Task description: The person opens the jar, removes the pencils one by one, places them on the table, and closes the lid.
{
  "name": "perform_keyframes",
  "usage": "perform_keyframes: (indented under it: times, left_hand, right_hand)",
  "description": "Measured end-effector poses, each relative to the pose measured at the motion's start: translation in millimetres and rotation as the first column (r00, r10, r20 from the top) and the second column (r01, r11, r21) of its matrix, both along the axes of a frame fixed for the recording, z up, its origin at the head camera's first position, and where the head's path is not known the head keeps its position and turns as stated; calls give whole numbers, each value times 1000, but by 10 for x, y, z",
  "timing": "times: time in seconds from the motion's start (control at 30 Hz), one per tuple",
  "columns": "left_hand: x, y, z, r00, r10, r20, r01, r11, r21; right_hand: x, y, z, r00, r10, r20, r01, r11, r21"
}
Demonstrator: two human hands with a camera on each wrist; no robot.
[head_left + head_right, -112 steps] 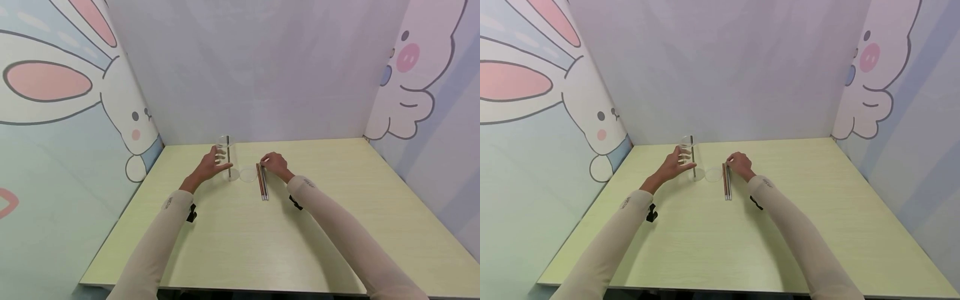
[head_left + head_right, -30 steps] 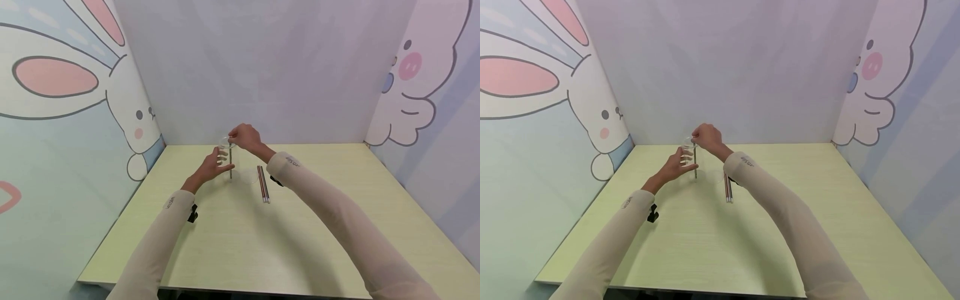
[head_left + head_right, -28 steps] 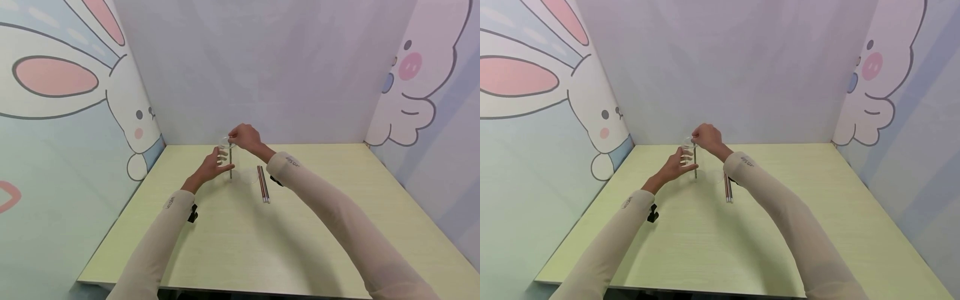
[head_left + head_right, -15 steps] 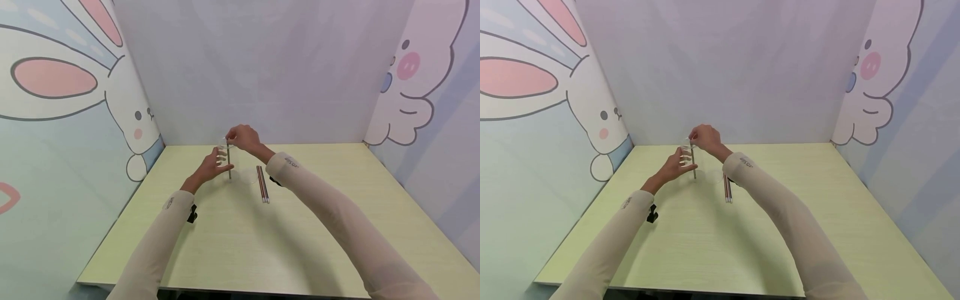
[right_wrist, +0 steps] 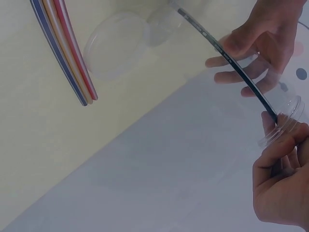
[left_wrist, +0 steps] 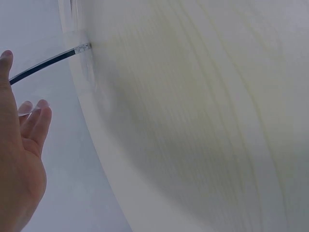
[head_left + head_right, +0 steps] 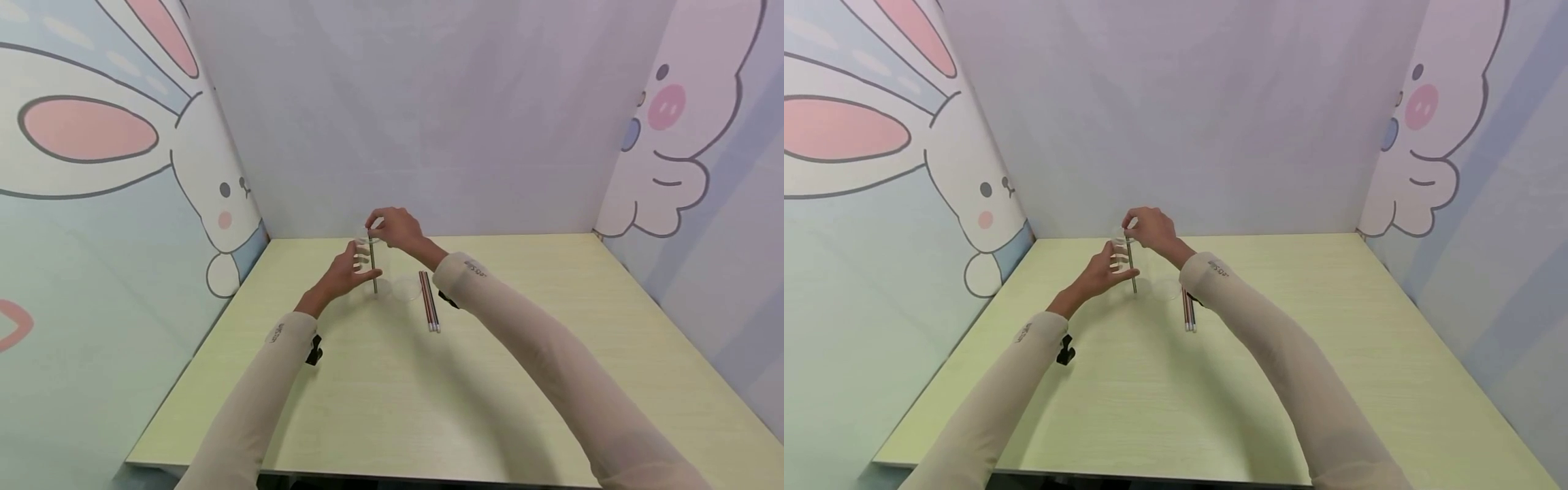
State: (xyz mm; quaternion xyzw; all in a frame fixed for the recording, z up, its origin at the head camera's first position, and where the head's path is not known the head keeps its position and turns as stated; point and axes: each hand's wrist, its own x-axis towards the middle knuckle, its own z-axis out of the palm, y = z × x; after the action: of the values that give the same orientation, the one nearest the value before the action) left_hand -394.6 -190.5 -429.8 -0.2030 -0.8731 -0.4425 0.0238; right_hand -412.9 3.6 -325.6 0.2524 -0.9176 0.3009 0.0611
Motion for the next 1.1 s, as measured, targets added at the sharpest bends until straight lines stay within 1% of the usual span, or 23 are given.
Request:
perform_keyframes:
  times: [0.3,0.47,0.6,0.7,0.87,1.1]
  left_hand:
    - [5,3,14,1000,6,0,-6,1000,-13]
    - [6,-1,9,1000,1,1,-1,1000,-7]
    - [8,-3,3,1000,2,4,-2,1000,-3]
    - [11,1,2,1000,9,6,-9,1000,-7]
    - [10,6,6,1000,19,14,-19,1000,-18]
    - [1,-2,0,999,27,26,-26,999,-19]
  right_hand:
    - [18,-16,20,1000,10,15,-10,1000,14]
    - [12,-8,-4,1000,29,-1,-29,1000,5]
    - [1,1,-14,998,44,-40,-46,998,-34]
    - [-11,6,2,996,41,-77,-46,996,-70]
    - [-17,26,75,992,29,-124,-45,990,-135]
    - [-40,65,185,983,26,-179,-61,979,-194]
